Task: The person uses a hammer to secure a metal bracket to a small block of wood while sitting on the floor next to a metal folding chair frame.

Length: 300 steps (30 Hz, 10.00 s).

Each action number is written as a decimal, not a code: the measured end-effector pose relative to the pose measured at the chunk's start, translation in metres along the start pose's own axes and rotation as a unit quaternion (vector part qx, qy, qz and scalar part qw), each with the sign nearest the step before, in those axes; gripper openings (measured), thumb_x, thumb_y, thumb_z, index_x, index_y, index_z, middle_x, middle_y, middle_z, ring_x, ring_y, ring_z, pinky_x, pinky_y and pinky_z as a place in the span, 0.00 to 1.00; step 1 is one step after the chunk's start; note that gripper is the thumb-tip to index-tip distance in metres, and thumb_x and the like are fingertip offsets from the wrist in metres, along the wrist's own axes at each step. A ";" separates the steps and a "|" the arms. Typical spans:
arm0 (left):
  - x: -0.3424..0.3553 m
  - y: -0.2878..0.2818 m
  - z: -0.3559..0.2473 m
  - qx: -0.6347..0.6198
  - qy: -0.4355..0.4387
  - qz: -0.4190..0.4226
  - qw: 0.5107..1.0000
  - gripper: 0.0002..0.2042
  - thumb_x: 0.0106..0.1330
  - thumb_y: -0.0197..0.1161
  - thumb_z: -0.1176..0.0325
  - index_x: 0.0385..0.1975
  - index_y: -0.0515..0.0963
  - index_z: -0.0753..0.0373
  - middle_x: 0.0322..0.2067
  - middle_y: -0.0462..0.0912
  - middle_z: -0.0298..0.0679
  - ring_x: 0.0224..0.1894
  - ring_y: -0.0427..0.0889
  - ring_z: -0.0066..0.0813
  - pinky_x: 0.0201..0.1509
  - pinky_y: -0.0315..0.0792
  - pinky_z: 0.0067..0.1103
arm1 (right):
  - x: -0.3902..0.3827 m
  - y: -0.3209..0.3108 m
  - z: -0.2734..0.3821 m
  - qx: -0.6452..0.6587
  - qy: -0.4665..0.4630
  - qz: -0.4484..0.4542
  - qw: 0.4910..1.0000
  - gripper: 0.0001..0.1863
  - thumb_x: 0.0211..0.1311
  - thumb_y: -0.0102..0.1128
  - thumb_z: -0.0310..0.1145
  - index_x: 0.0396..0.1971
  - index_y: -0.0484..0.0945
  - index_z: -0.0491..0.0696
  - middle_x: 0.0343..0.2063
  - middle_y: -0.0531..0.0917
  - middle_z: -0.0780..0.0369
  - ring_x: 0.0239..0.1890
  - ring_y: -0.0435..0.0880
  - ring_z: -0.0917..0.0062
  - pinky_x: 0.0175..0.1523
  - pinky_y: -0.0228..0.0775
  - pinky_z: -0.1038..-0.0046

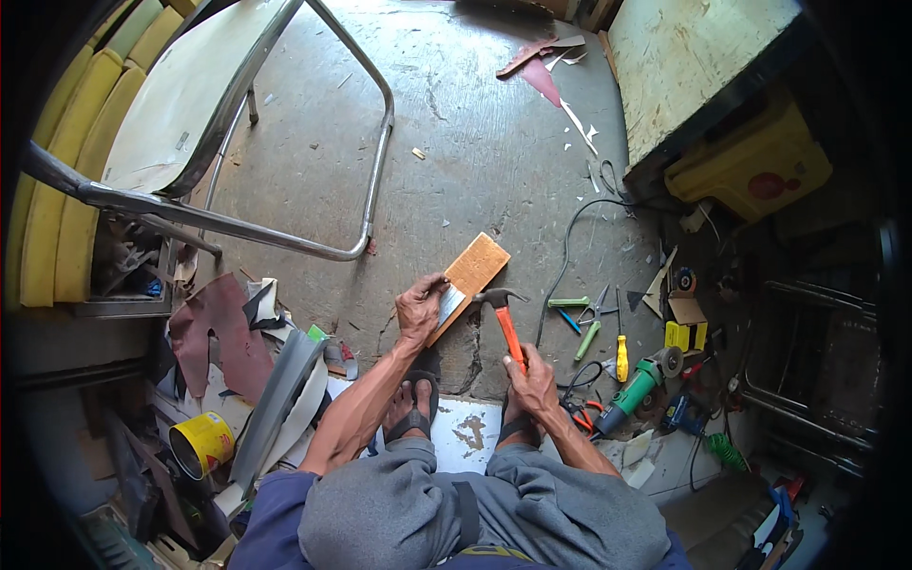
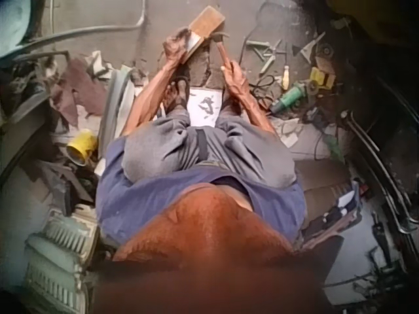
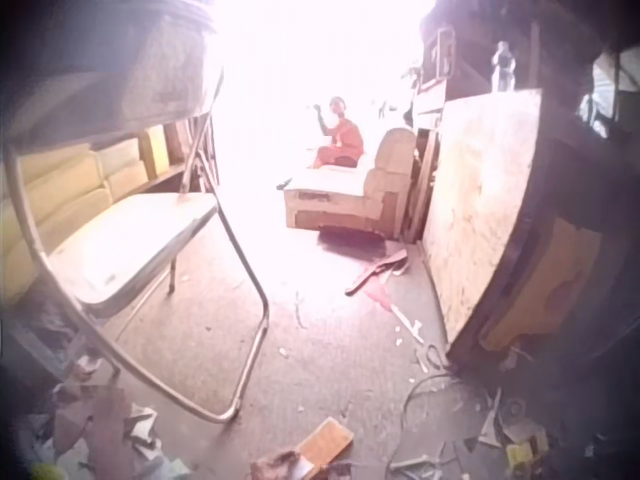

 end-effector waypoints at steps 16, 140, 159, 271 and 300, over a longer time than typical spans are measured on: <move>-0.002 0.000 -0.019 0.062 0.043 0.026 0.997 0.12 0.64 0.64 0.77 0.45 0.87 0.60 0.39 0.90 0.45 0.41 0.90 0.31 0.45 0.81 0.23 | 0.016 -0.007 0.099 -0.104 -0.223 -0.063 0.967 0.15 0.70 0.57 0.32 0.52 0.68 0.46 0.29 0.82 0.47 0.27 0.83 0.48 0.27 0.75 0.52; -0.022 -0.008 -0.027 0.151 0.141 -0.005 0.978 0.06 0.62 0.69 0.70 0.38 0.86 0.58 0.27 0.85 0.44 0.31 0.85 0.44 0.38 0.76 0.32 | 0.005 -0.003 0.105 -0.054 -0.165 -0.020 0.985 0.13 0.74 0.54 0.39 0.44 0.69 0.44 0.20 0.79 0.45 0.24 0.81 0.43 0.25 0.69 0.50; -0.028 -0.007 -0.035 0.127 0.246 0.019 0.961 0.09 0.61 0.64 0.75 0.40 0.86 0.60 0.31 0.87 0.42 0.36 0.87 0.41 0.53 0.76 0.34 | 0.000 -0.004 0.096 -0.095 -0.169 -0.024 0.981 0.12 0.72 0.58 0.37 0.44 0.71 0.45 0.20 0.80 0.46 0.24 0.82 0.46 0.25 0.72 0.51; -0.032 0.018 -0.038 0.217 0.234 0.089 0.943 0.08 0.64 0.66 0.69 0.41 0.86 0.54 0.38 0.89 0.41 0.43 0.89 0.30 0.74 0.57 0.38 | 0.004 0.000 0.072 -0.209 -0.130 -0.024 0.969 0.12 0.73 0.55 0.39 0.39 0.67 0.46 0.22 0.81 0.48 0.22 0.81 0.46 0.23 0.70 0.49; -0.046 0.004 -0.084 0.192 0.356 0.051 0.913 0.08 0.60 0.71 0.73 0.39 0.87 0.62 0.36 0.89 0.43 0.41 0.87 0.39 0.47 0.76 0.28 | -0.019 0.050 0.006 -0.215 -0.029 0.096 0.972 0.14 0.75 0.51 0.43 0.44 0.64 0.47 0.22 0.81 0.44 0.24 0.81 0.41 0.28 0.69 0.43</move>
Point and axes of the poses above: each hand's wrist, its own x-axis towards the middle knuckle, its own y-axis out of the palm, z = x × y, the point moved 10 cm from there along x, towards the middle knuckle
